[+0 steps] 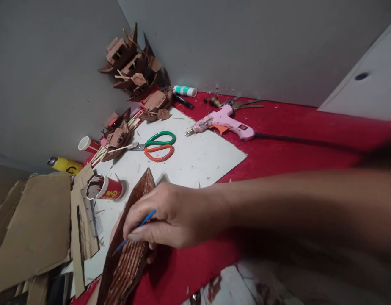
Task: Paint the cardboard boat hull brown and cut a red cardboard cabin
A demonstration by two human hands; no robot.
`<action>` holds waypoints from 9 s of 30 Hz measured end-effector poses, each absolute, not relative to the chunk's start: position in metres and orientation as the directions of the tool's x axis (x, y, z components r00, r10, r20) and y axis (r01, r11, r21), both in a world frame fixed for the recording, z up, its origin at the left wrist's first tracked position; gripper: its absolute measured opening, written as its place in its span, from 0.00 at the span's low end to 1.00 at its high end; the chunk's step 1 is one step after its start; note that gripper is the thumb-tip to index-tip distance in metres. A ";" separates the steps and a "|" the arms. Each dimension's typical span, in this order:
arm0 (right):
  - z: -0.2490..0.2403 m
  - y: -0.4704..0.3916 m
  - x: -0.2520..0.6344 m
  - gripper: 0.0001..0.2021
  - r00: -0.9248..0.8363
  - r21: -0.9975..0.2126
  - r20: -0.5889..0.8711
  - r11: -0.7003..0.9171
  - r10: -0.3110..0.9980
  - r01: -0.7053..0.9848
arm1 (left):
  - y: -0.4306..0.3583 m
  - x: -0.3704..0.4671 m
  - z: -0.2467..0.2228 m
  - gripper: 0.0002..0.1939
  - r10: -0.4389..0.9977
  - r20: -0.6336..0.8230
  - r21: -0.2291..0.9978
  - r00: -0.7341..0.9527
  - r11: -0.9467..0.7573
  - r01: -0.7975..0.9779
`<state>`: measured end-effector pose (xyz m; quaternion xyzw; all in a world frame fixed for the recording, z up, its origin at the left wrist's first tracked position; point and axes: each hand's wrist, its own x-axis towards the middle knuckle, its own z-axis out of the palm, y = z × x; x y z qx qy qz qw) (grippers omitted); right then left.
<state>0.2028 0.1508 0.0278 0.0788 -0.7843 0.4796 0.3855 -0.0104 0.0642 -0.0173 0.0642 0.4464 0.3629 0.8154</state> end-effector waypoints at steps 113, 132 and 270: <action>0.036 0.162 0.203 0.05 -0.291 -0.504 0.840 0.858 0.458 -0.105 | 0.054 0.018 -0.012 0.29 0.808 -0.370 0.480 0.459 0.589 -0.649; 0.039 0.172 0.206 0.05 -0.249 -0.467 0.857 0.884 0.450 -0.010 | 0.052 0.016 -0.014 0.29 0.802 -0.302 0.468 0.515 0.595 -0.653; 0.032 0.125 0.213 0.05 -0.574 -0.632 0.740 0.654 0.351 -0.415 | 0.032 0.014 0.043 0.06 0.539 0.249 0.809 -0.805 -0.572 -0.132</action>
